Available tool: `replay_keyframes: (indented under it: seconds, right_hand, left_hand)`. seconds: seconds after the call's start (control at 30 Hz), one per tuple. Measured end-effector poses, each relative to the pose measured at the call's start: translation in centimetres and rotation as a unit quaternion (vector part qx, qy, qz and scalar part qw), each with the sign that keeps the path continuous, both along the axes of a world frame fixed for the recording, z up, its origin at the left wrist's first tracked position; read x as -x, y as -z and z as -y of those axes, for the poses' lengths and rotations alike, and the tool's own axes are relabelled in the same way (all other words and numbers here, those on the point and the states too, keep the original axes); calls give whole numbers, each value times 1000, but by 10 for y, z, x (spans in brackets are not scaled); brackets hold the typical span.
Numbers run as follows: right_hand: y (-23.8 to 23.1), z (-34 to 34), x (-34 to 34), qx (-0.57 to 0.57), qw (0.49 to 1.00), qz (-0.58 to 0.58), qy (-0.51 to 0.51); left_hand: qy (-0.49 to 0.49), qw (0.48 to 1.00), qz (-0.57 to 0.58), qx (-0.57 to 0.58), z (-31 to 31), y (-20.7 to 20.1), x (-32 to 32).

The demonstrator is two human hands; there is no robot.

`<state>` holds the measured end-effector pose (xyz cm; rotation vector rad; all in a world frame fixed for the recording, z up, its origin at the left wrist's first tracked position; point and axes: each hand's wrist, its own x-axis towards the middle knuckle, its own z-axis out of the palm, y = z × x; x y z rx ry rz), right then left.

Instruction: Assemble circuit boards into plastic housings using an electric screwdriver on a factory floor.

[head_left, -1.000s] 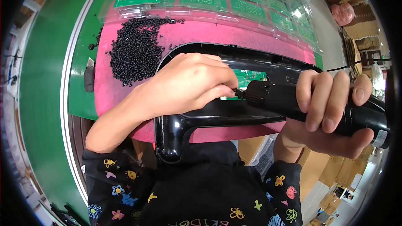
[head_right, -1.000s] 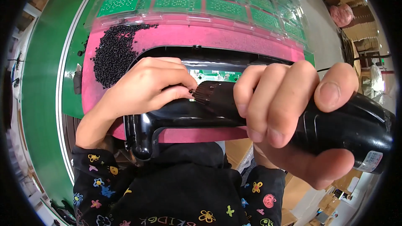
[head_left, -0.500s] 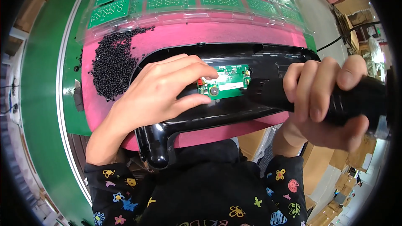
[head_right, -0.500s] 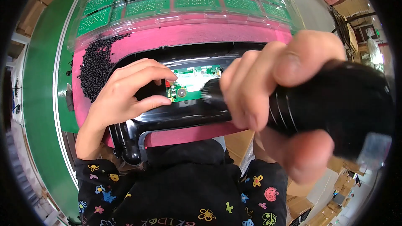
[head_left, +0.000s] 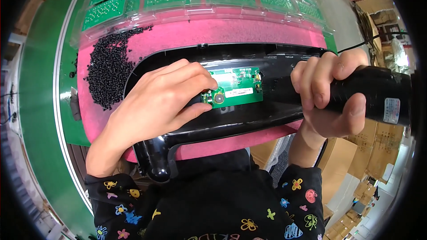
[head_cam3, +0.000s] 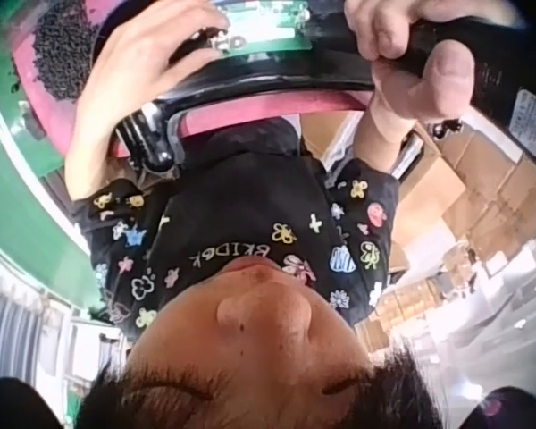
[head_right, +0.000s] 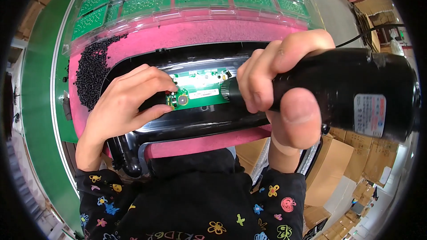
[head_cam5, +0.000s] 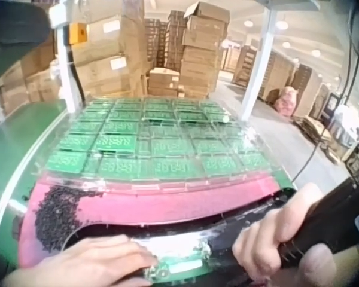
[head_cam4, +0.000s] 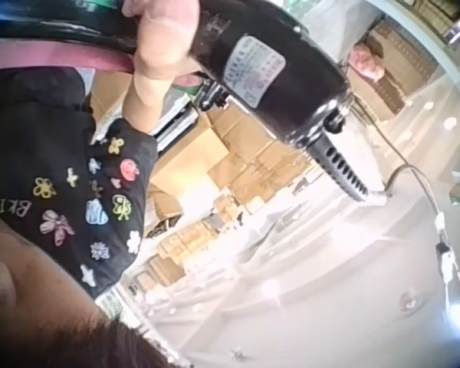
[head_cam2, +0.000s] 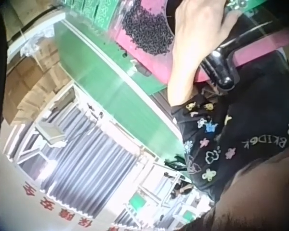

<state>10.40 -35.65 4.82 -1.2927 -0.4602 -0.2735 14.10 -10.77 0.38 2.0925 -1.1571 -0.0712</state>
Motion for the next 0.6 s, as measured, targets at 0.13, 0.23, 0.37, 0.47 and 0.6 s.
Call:
replay_keyframes:
  seconds: [0.13,0.23,0.37,0.47,0.6]
  right_hand:
    - [0,-3,0,29,999,21,28]
    - [-2,-1,3,32,998,27,40]
    - [-5,4,10,14,999,37,7]
    - [-4,4,10,25,999,32,6]
    - [0,2,7,6,1000,11,2]
  left_hand:
    - [-6,1000,9,3,0,-2,-1]
    - [-13,1000,5,13,-1,-2,-2]
    - [-10,1000,11,14,-1,-4,0]
    - [-9,1000,14,13,-1,-4,1]
    - [-11,1000,17,17,-2,-4,1]
